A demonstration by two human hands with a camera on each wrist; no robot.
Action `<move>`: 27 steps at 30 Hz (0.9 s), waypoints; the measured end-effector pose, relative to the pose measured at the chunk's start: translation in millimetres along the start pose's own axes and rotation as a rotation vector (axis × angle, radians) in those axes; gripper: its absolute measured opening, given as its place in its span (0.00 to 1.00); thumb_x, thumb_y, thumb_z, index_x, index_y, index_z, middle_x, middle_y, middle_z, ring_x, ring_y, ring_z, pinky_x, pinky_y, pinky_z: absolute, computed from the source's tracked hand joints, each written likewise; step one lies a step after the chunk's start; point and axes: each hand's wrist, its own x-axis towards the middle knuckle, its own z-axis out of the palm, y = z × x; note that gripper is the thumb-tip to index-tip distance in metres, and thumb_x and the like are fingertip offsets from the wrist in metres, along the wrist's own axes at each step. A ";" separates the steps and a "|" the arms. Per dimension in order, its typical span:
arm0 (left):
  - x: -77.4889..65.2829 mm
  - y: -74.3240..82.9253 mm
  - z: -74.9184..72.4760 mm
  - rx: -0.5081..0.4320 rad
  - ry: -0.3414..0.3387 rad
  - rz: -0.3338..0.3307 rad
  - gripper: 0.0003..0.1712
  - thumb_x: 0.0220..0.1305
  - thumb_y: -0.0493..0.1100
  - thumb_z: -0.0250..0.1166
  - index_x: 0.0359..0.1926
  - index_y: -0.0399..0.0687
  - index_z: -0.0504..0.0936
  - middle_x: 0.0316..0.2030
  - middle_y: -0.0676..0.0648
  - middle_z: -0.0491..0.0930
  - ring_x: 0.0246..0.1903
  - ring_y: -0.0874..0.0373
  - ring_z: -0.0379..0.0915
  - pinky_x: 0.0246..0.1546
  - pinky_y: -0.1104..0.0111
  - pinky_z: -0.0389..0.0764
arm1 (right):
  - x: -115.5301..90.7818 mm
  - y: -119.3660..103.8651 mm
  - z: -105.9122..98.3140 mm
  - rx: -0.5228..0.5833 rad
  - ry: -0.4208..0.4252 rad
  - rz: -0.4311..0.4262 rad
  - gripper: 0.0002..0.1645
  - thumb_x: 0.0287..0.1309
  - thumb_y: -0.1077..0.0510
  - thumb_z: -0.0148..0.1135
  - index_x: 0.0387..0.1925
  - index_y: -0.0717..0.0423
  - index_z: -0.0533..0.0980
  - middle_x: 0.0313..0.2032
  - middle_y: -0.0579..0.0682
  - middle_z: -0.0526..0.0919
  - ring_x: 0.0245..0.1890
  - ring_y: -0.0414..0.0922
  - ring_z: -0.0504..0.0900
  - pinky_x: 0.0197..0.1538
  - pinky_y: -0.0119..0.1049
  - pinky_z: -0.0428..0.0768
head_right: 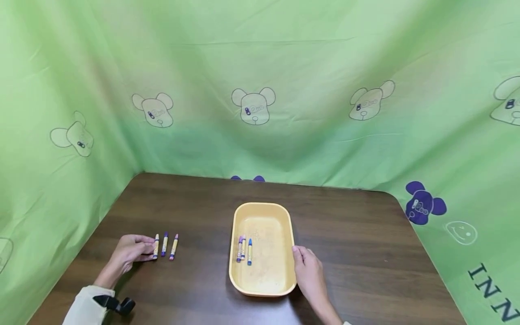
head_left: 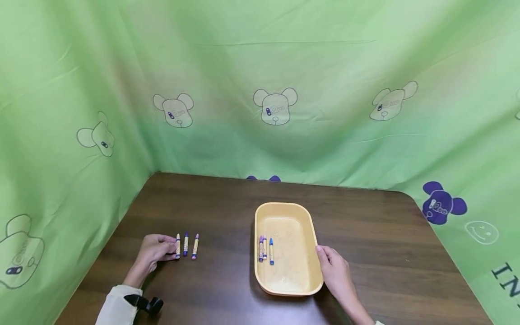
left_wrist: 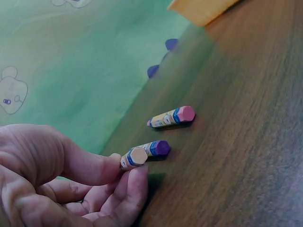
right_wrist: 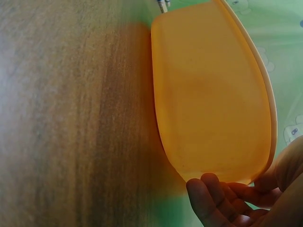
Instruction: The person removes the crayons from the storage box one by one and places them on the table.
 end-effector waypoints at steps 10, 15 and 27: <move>6.9 16.0 14.0 0.197 0.058 0.047 0.09 0.54 0.26 0.69 0.37 0.21 0.84 0.23 0.46 0.82 0.21 0.62 0.78 0.23 0.73 0.84 | 3.3 0.5 -9.0 0.001 0.002 0.004 0.26 0.79 0.49 0.46 0.56 0.65 0.79 0.52 0.64 0.84 0.56 0.62 0.81 0.60 0.59 0.76; 0.5 18.0 13.2 0.414 0.144 0.096 0.09 0.49 0.33 0.74 0.32 0.30 0.87 0.24 0.47 0.84 0.24 0.61 0.77 0.23 0.73 0.80 | 2.5 0.2 -7.8 0.001 0.002 0.001 0.25 0.79 0.50 0.47 0.55 0.65 0.80 0.52 0.64 0.85 0.55 0.61 0.82 0.59 0.58 0.77; -16.9 15.4 10.4 0.462 0.276 0.147 0.19 0.61 0.42 0.71 0.43 0.27 0.86 0.26 0.43 0.89 0.22 0.57 0.86 0.28 0.70 0.82 | -2.0 3.5 -1.7 0.008 -0.007 -0.007 0.24 0.78 0.51 0.48 0.54 0.65 0.81 0.51 0.63 0.85 0.55 0.61 0.82 0.59 0.58 0.78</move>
